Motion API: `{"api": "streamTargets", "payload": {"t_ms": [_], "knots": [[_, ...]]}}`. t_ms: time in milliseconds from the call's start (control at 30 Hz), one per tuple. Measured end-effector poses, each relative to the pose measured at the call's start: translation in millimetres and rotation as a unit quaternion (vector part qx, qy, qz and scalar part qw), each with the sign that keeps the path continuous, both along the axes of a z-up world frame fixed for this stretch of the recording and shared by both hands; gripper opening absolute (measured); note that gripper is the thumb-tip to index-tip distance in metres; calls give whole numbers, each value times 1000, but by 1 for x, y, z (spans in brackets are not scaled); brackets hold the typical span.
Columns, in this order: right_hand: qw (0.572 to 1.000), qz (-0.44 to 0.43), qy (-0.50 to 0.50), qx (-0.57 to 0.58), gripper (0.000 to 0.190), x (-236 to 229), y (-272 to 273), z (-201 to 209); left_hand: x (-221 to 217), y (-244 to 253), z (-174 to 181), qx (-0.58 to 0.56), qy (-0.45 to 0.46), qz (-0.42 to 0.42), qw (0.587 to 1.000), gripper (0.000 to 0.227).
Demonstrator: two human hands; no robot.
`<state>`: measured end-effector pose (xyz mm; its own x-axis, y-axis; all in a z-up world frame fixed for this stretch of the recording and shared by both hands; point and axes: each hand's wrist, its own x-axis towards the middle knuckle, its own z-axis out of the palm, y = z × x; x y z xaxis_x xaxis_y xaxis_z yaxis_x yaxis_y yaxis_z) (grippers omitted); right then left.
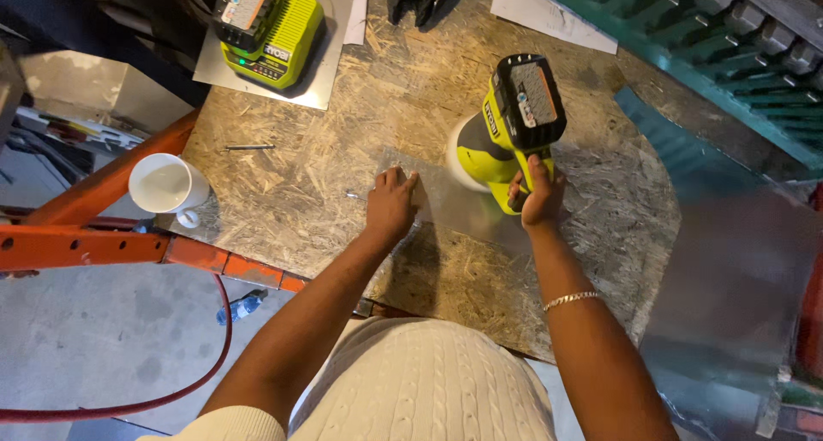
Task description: The person sands the surface of a curved metal piece using a handheld power sander, moving the tool across the metal while holding the piece steady with their other hand.
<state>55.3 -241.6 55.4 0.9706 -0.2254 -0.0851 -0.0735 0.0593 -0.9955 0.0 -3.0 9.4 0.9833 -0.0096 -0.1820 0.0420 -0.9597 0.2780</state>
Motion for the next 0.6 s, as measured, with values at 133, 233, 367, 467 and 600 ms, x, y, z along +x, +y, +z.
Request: {"api": "streamTargets", "payload": {"t_ms": [133,233,367,467,600], "knots": [[999,-12,-11,32,53,18,2,-11,1,0,-5,-4,-2,4,1000,67],[1000,2,-12,18,52,11,2,-9,0,0,-3,-2,-2,5,1000,67],[1000,3,11,25,54,-10,-11,-42,-1,2,7,-15,9,11,1000,65],[1000,-6,18,-8,47,-39,-21,-48,1,1,4,-12,20,15,1000,65],[999,-22,35,30,42,-78,-39,-61,2,1,8,-21,30,15,999,67]]}}
